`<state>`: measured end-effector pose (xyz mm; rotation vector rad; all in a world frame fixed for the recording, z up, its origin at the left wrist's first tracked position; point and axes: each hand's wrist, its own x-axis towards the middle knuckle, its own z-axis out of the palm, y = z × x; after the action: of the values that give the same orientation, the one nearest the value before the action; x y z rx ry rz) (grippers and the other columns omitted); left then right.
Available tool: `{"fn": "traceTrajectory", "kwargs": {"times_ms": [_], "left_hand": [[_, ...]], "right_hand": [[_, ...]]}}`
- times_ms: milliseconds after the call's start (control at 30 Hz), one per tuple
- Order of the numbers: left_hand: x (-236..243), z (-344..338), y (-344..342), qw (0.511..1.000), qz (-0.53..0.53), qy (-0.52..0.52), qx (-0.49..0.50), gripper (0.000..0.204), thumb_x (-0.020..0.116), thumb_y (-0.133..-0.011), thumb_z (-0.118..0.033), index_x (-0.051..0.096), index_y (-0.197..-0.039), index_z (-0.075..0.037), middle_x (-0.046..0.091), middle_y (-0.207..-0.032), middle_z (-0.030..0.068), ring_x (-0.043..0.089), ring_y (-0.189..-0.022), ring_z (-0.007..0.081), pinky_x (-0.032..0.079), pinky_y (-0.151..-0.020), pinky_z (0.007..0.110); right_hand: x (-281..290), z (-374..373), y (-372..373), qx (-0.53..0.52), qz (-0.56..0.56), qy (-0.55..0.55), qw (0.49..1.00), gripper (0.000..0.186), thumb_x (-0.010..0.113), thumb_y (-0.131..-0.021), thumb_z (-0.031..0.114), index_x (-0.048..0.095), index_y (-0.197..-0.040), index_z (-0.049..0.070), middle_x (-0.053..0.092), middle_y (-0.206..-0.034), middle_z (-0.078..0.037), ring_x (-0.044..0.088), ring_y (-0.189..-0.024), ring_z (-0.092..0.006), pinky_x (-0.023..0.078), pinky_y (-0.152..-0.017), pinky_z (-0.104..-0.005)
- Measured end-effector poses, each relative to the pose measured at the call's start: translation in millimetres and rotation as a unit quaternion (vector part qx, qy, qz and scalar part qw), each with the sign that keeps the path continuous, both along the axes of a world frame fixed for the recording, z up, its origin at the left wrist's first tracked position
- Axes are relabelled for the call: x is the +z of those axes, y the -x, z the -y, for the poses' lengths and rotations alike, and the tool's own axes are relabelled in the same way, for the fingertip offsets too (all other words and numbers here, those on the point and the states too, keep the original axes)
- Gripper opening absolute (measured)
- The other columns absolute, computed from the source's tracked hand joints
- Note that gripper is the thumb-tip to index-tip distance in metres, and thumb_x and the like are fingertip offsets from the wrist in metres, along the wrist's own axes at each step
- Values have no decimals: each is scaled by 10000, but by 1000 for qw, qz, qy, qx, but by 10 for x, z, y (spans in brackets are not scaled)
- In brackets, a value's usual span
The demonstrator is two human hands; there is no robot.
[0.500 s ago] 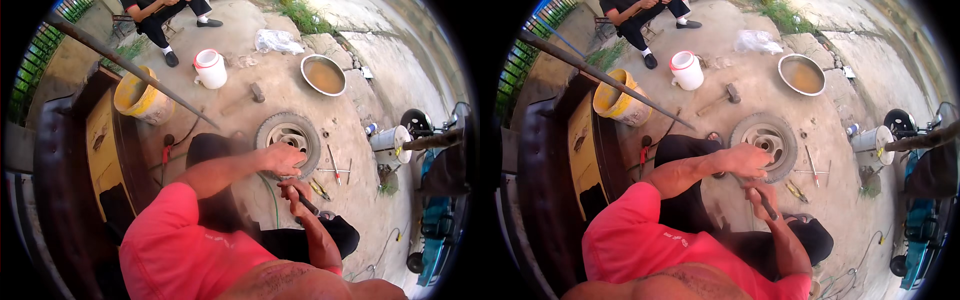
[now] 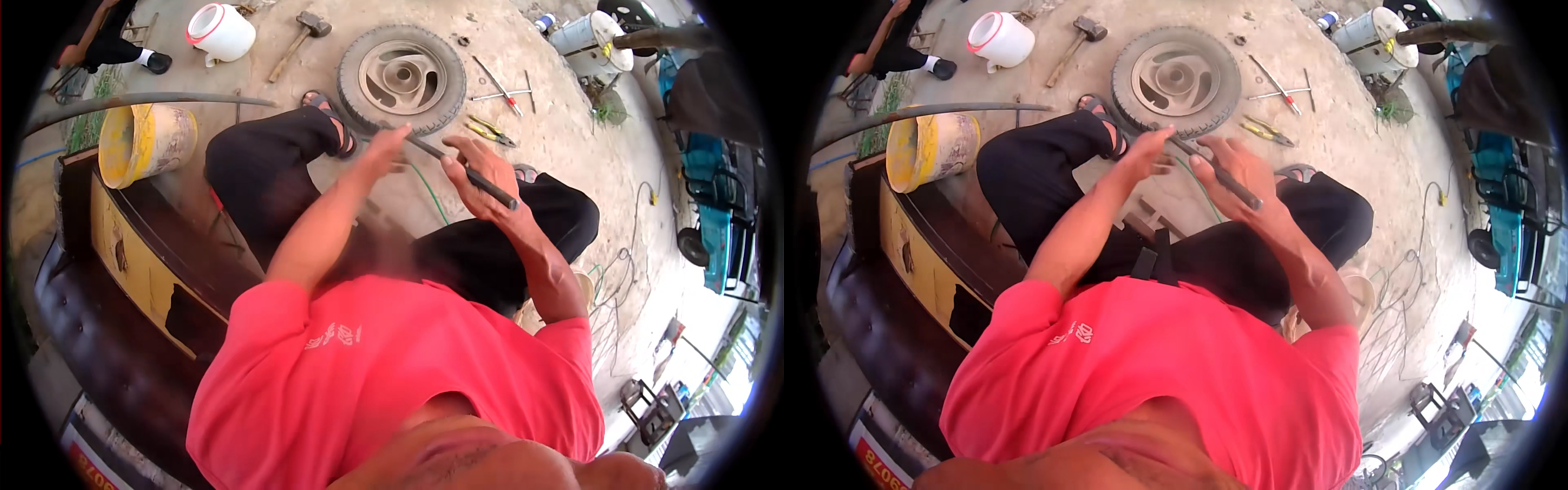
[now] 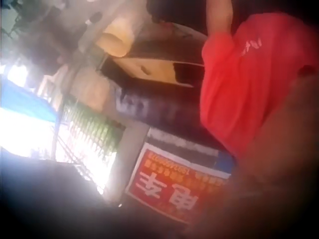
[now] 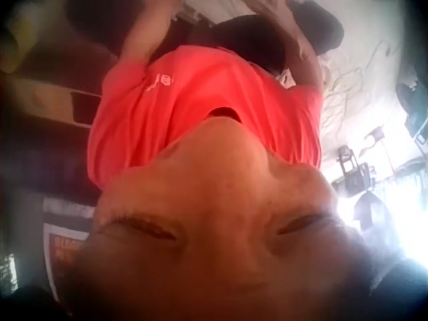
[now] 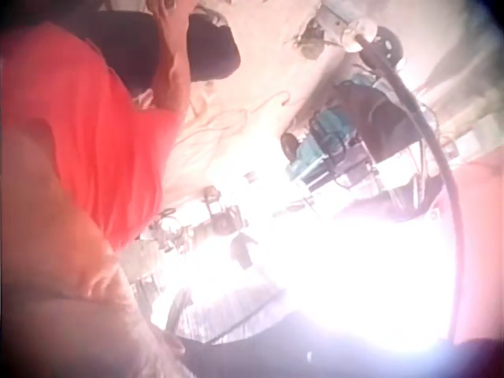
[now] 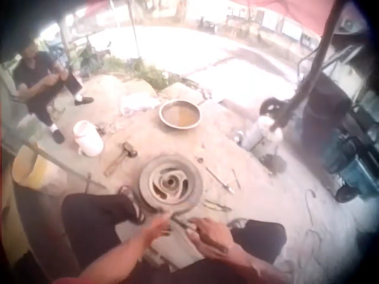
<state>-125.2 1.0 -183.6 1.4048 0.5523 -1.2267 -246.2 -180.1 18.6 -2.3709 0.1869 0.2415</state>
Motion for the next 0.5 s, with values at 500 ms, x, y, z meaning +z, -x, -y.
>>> {"fn": "traceTrajectory", "kwargs": {"times_ms": [500], "left_hand": [[-374, 594, 777, 962, -109, 134, 211, 185, 538, -1056, -252, 494, -969, -95, 543, -730, 27, 488, -549, 157, 405, -500, 354]], "right_hand": [[61, -166, 1320, -122, -184, -632, 743, 523, 548, -994, 97, 511, -1510, 22, 680, -1213, -154, 702, -983, -238, 576, -862, -378]]}}
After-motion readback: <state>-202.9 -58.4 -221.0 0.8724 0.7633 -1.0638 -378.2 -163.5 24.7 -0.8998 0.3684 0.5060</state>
